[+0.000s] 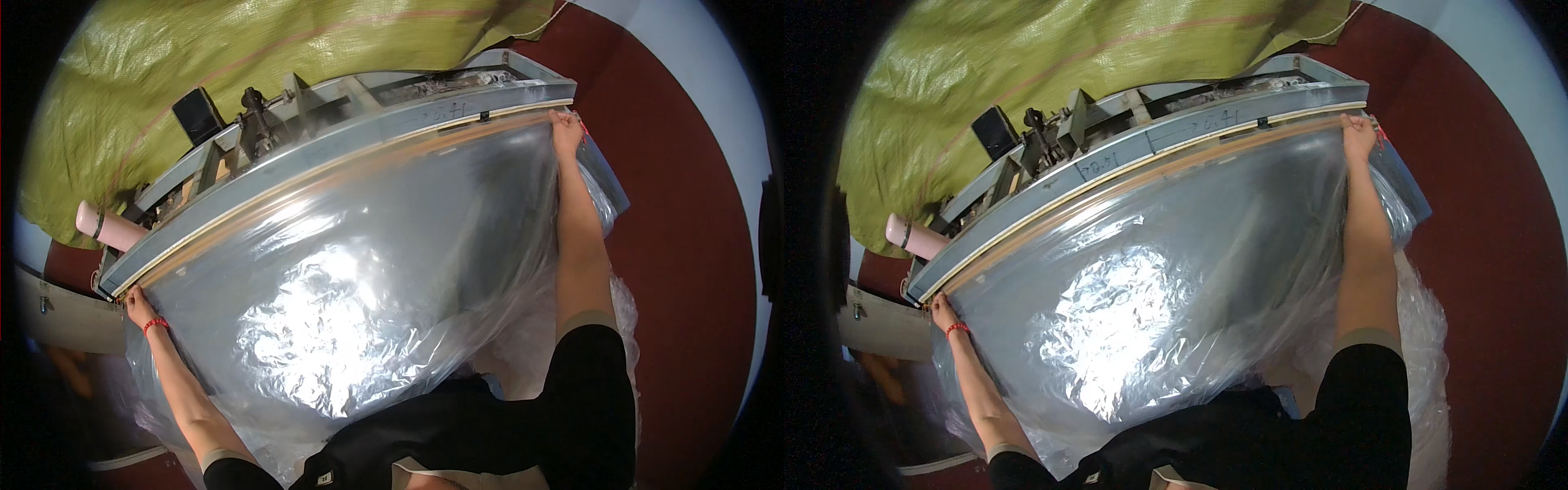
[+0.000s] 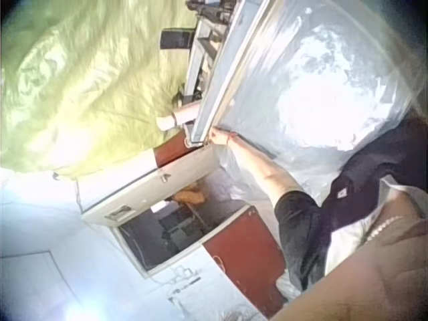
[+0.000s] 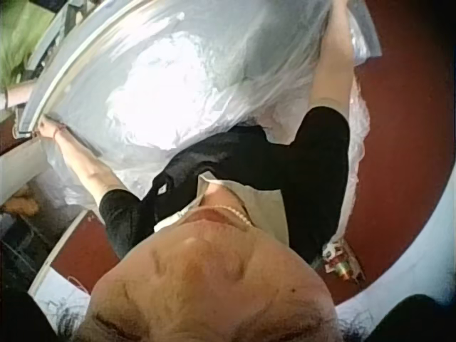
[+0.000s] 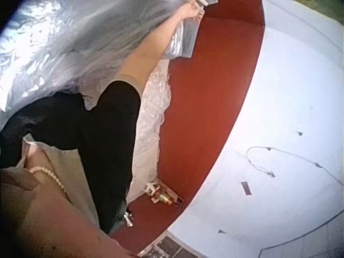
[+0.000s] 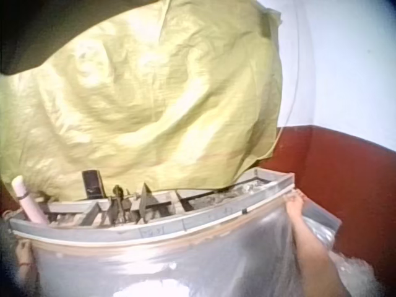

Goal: The recorder is using a heat-sealing machine to seal edges of large plastic sheets, likely for product packaging.

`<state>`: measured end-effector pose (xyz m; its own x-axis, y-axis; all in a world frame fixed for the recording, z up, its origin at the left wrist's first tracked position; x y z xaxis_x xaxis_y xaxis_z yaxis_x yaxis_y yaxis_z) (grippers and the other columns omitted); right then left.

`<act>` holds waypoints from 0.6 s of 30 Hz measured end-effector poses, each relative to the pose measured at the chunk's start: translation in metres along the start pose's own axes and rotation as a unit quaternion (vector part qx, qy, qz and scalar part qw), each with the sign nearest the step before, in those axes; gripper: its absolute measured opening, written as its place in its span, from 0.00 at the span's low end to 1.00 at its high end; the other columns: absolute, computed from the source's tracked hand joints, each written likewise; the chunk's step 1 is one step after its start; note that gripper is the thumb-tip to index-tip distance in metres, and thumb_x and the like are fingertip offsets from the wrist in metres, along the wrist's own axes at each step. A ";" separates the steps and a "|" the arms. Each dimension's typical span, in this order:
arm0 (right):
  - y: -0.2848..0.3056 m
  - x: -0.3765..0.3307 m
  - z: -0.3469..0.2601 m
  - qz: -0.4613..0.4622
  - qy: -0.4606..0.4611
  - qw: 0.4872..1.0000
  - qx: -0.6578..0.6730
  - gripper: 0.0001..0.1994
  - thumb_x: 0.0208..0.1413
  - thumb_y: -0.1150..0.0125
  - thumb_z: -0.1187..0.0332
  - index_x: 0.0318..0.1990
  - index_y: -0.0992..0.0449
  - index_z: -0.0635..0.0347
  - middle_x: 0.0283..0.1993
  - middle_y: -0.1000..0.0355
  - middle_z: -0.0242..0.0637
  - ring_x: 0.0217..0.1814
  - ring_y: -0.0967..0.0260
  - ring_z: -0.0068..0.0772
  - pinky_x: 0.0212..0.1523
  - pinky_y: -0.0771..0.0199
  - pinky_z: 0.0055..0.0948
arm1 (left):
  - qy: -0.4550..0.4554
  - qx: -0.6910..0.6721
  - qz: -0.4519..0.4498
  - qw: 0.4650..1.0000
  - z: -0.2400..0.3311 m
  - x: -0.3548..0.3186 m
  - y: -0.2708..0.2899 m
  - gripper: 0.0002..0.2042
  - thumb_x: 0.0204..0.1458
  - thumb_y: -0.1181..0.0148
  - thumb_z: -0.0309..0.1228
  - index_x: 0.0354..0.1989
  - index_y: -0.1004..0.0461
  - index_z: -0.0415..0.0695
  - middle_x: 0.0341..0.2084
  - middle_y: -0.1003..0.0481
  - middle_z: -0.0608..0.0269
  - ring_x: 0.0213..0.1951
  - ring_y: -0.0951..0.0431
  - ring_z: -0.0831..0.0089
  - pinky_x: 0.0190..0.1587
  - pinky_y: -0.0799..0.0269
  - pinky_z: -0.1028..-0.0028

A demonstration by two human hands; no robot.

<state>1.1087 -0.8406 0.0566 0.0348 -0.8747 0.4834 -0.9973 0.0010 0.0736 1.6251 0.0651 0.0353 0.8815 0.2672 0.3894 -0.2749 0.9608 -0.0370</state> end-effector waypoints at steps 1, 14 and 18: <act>0.002 0.000 0.003 0.017 0.006 1.000 0.002 0.10 0.40 0.37 0.69 0.24 0.33 0.63 0.22 0.33 0.31 0.23 0.38 0.19 0.28 0.37 0.17 | 0.005 -0.021 -0.011 1.000 -0.001 0.000 0.000 0.03 0.44 0.45 0.25 0.22 0.32 0.42 0.21 0.33 0.72 0.24 0.37 0.84 0.29 0.42 0.85; -0.006 -0.010 -0.063 0.045 0.004 0.999 -0.019 0.05 0.47 0.48 0.70 0.28 0.36 0.61 0.23 0.34 0.36 0.18 0.37 0.24 0.16 0.36 0.23 | 0.179 -0.044 0.034 0.982 0.027 -0.007 0.034 0.14 0.50 0.55 0.38 0.23 0.31 0.39 0.19 0.31 0.63 0.25 0.32 0.77 0.23 0.38 0.81; 0.013 0.001 -0.057 -0.053 0.109 0.988 -0.092 0.10 0.45 0.43 0.66 0.32 0.30 0.62 0.27 0.31 0.36 0.26 0.33 0.23 0.30 0.33 0.22 | 0.053 0.474 -0.162 0.864 0.078 -0.008 0.045 0.25 0.49 0.59 0.53 0.16 0.33 0.43 0.14 0.36 0.70 0.17 0.39 0.82 0.18 0.45 0.79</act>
<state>1.0992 -0.8135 0.1076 0.1723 -0.7493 0.6395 -0.9590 0.0207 0.2826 1.5761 0.1005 0.1026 0.9873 0.0495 0.1509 -0.1550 0.5078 0.8474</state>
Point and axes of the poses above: each hand's wrist, its own x-axis towards the middle knuckle, its own y-axis out of the back of the hand, z = x × y, the point moved 4 cm from there along x, towards the middle knuckle
